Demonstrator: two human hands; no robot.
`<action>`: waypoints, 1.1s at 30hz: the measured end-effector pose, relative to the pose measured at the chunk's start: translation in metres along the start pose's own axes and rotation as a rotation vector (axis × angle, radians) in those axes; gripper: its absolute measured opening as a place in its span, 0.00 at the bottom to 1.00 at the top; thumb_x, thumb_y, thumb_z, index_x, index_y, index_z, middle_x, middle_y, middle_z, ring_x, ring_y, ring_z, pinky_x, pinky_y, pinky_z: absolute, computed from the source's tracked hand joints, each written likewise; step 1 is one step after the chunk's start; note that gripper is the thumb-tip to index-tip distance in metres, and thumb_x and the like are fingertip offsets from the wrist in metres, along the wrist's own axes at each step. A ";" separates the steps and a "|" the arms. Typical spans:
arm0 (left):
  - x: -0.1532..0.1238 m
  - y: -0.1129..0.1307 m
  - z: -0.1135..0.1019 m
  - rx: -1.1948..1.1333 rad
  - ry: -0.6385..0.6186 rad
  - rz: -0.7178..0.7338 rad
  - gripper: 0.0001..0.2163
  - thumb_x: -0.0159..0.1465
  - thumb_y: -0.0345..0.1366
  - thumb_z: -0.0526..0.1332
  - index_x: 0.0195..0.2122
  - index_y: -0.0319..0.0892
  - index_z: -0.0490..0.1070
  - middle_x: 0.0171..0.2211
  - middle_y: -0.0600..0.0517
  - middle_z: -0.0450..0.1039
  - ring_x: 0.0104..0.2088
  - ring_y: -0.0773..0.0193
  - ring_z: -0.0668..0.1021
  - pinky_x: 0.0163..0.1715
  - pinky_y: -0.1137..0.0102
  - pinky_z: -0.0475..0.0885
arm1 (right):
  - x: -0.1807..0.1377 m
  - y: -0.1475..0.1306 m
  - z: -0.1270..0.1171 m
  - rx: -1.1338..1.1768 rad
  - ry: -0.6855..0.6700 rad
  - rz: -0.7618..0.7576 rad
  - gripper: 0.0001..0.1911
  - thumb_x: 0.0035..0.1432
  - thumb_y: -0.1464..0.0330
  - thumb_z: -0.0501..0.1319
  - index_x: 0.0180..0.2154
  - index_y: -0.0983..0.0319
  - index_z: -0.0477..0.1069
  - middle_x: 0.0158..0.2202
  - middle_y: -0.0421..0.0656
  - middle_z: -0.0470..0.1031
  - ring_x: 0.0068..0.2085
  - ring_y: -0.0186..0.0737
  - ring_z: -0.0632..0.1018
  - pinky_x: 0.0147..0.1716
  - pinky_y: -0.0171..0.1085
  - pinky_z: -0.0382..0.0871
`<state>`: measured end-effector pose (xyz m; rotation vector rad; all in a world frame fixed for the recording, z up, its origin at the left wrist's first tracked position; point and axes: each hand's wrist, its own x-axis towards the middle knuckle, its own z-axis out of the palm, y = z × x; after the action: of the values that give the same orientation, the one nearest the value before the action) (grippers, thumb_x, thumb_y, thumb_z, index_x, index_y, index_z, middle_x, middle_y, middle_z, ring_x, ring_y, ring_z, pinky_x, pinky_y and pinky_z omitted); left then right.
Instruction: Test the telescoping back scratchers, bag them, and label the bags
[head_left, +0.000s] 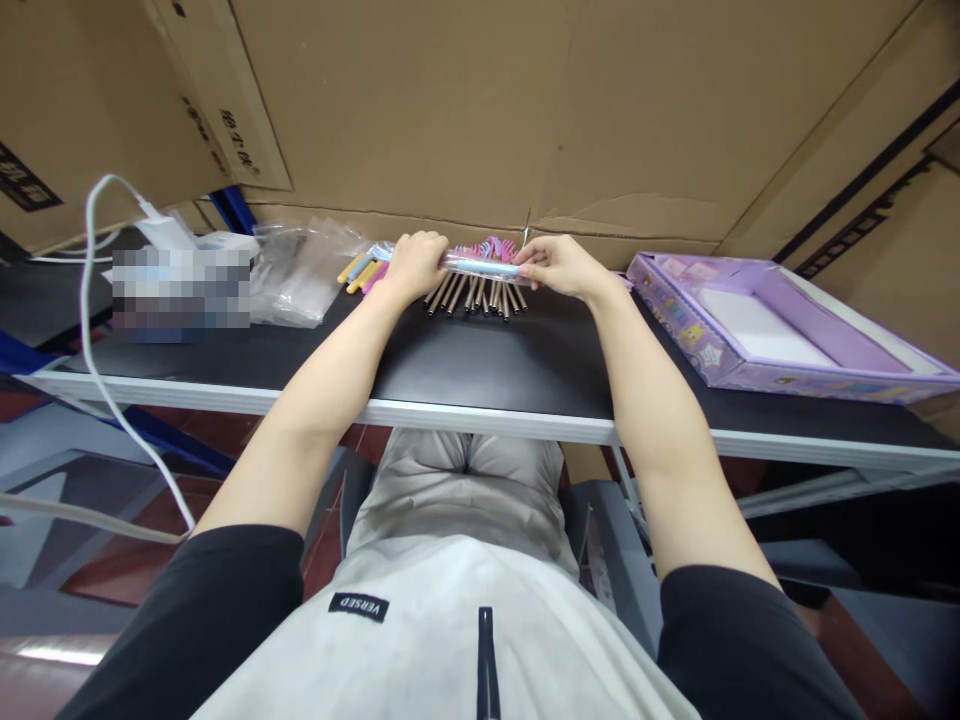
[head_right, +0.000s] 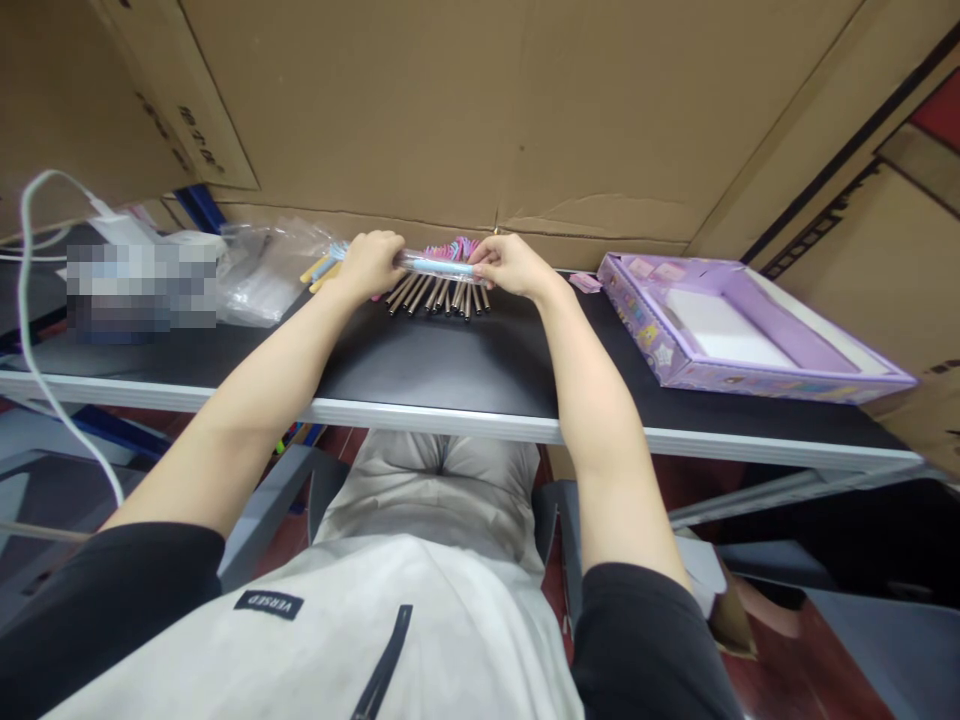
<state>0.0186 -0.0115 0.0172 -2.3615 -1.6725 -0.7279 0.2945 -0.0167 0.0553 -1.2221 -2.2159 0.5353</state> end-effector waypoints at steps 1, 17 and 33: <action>0.000 0.000 0.000 -0.002 0.002 0.006 0.12 0.66 0.31 0.57 0.48 0.42 0.77 0.45 0.39 0.77 0.57 0.41 0.76 0.61 0.48 0.69 | 0.000 0.001 0.000 -0.007 0.001 0.005 0.18 0.59 0.54 0.75 0.45 0.59 0.83 0.34 0.46 0.83 0.36 0.48 0.83 0.40 0.50 0.83; -0.004 0.013 -0.004 0.046 -0.052 0.054 0.13 0.65 0.28 0.57 0.46 0.39 0.79 0.46 0.38 0.78 0.55 0.43 0.77 0.58 0.54 0.69 | 0.006 0.008 -0.001 0.032 0.111 0.012 0.10 0.63 0.64 0.72 0.34 0.64 0.79 0.29 0.43 0.78 0.37 0.42 0.80 0.46 0.41 0.78; 0.001 0.030 0.016 -0.064 0.008 0.390 0.09 0.62 0.28 0.61 0.40 0.40 0.79 0.40 0.42 0.78 0.46 0.47 0.80 0.48 0.59 0.71 | -0.017 -0.037 0.025 0.608 -0.238 0.337 0.07 0.56 0.75 0.78 0.30 0.64 0.82 0.29 0.43 0.84 0.27 0.33 0.79 0.31 0.31 0.74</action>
<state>0.0508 -0.0154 0.0079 -2.6085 -1.1430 -0.7211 0.2624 -0.0518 0.0530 -1.2315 -1.8046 1.4298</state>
